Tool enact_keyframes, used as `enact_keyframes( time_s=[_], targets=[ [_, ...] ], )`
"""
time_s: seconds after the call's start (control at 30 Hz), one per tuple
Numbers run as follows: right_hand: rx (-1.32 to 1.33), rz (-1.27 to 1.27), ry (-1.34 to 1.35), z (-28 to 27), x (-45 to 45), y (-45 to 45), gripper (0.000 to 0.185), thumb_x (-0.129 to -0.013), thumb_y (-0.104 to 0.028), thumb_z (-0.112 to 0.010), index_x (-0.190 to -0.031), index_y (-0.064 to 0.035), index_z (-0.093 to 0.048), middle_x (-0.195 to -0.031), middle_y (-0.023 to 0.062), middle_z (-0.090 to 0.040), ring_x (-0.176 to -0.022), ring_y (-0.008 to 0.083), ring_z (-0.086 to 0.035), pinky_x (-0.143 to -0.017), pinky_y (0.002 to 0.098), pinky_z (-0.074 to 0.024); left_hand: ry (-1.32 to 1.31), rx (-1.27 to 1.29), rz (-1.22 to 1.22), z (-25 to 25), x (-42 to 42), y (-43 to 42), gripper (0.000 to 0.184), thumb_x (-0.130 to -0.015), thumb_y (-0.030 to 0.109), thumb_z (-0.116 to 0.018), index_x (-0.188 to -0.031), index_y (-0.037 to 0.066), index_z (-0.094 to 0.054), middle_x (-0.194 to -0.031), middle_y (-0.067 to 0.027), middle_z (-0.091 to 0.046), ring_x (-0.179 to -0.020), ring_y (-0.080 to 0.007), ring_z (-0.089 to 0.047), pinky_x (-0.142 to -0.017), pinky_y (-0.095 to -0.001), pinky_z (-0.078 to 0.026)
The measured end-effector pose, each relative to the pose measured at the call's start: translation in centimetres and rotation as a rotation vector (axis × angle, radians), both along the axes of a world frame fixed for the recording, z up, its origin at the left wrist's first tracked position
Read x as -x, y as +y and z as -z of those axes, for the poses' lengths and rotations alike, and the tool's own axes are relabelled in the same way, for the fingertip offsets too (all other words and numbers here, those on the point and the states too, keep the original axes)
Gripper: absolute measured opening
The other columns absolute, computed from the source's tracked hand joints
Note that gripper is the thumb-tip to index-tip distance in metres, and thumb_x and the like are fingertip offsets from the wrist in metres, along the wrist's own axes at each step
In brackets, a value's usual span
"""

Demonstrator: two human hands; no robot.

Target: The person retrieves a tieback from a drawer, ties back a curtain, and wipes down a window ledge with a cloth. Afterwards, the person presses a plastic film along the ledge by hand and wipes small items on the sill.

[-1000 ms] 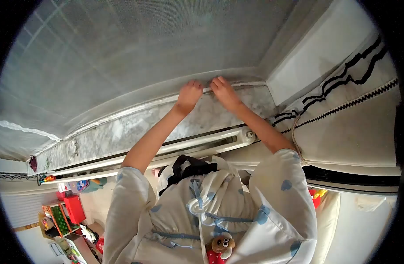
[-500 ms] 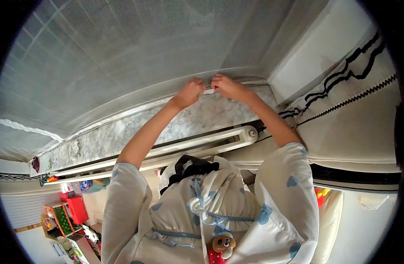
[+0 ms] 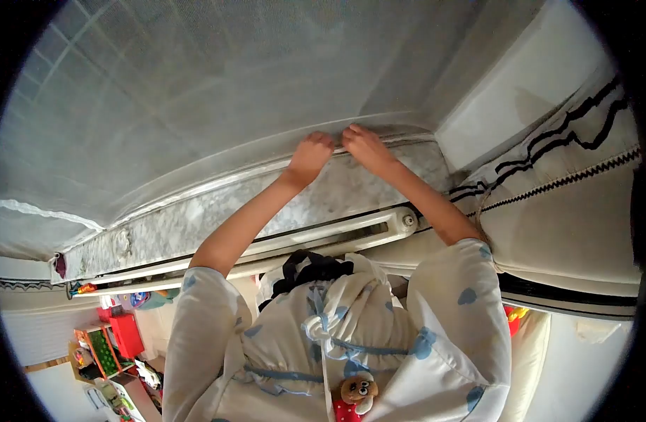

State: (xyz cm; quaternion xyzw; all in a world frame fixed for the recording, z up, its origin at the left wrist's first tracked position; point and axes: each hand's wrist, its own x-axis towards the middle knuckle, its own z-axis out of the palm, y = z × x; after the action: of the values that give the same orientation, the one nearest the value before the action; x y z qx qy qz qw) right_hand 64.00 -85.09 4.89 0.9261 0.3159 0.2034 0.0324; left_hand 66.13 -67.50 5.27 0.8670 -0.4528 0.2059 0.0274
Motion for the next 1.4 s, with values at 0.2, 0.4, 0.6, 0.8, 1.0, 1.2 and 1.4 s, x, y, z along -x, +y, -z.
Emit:
enact_keyframes(
  time_s=[0.2,0.4,0.6,0.8,1.0,1.2,1.4],
  targets=[
    [0.11,0.053,-0.108,-0.3,0.4,0.8,0.01,-0.065,-0.011,-0.054,-0.07,-0.006,-0.061,-0.086,0.0051,-0.055,-0.094,0.0193,-0.05,-0.081,0.0292,-0.0436,-0.048,0.024,0.035,-0.2,0.4,-0.1,0.01,-0.062,0.006,-0.054,-0.072,0.007,-0.058,-0.079,-0.0044,-0.054,-0.081,-0.0192,-0.054,-0.069,-0.0301,-0.048],
    [0.133,0.046,-0.089,0.0,1.7,1.0,0.013,-0.063,-0.01,-0.054,-0.072,-0.0041,-0.061,-0.086,0.0044,-0.052,-0.093,0.0202,-0.047,-0.082,0.0294,-0.0427,-0.066,-0.076,0.067,-0.3,0.5,0.4,0.011,-0.063,0.007,-0.054,-0.073,0.006,-0.058,-0.081,-0.0039,-0.053,-0.081,-0.019,-0.053,-0.067,-0.0288,-0.048],
    [0.096,0.001,-0.083,-0.4,1.6,0.4,0.016,-0.062,-0.01,-0.055,-0.076,-0.0044,-0.059,-0.086,0.004,-0.049,-0.094,0.0197,-0.045,-0.084,0.0277,-0.0416,0.13,0.138,0.14,0.1,-0.1,2.6,0.018,-0.07,0.009,-0.055,-0.087,0.004,-0.06,-0.084,-0.0033,-0.052,-0.084,-0.0194,-0.053,-0.066,-0.0301,-0.048],
    [-0.021,0.042,-0.098,-0.1,1.5,0.8,0.017,-0.062,-0.01,-0.054,-0.078,-0.0053,-0.055,-0.085,0.0042,-0.048,-0.094,0.0187,-0.046,-0.081,0.0263,-0.0432,0.295,0.214,0.12,0.3,-0.7,2.6,0.02,-0.069,0.006,-0.057,-0.089,0.007,-0.06,-0.091,-0.0028,-0.053,-0.087,-0.0219,-0.054,-0.065,-0.0335,-0.048],
    [-0.167,0.099,-0.02,0.2,1.6,0.8,0.012,-0.062,-0.01,-0.054,-0.074,-0.0072,-0.056,-0.084,0.0047,-0.048,-0.089,0.0198,-0.048,-0.076,0.0293,-0.0462,0.417,0.068,0.113,-1.2,-1.4,1.8,0.013,-0.069,0.003,-0.055,-0.081,0.007,-0.059,-0.088,-0.0064,-0.054,-0.081,-0.0253,-0.056,-0.065,-0.034,-0.048],
    [-0.049,0.012,-0.153,0.5,0.8,0.9,0.014,-0.062,-0.01,-0.053,-0.074,-0.0063,-0.058,-0.085,0.0044,-0.049,-0.088,0.0201,-0.049,-0.075,0.0298,-0.0466,0.19,-0.091,-0.039,-0.6,-0.1,-0.3,0.014,-0.069,0.001,-0.054,-0.081,0.008,-0.058,-0.087,-0.0059,-0.054,-0.083,-0.023,-0.057,-0.062,-0.0332,-0.049],
    [-0.111,0.099,-0.029,0.4,1.4,0.9,0.015,-0.066,-0.008,-0.052,-0.08,-0.0055,-0.056,-0.088,0.0051,-0.048,-0.094,0.0203,-0.047,-0.079,0.0301,-0.0443,0.097,0.035,-0.005,0.1,0.1,0.8,0.014,-0.063,0.001,-0.056,-0.076,0.006,-0.057,-0.084,-0.0063,-0.052,-0.081,-0.0219,-0.056,-0.06,-0.0308,-0.051]
  ],
)
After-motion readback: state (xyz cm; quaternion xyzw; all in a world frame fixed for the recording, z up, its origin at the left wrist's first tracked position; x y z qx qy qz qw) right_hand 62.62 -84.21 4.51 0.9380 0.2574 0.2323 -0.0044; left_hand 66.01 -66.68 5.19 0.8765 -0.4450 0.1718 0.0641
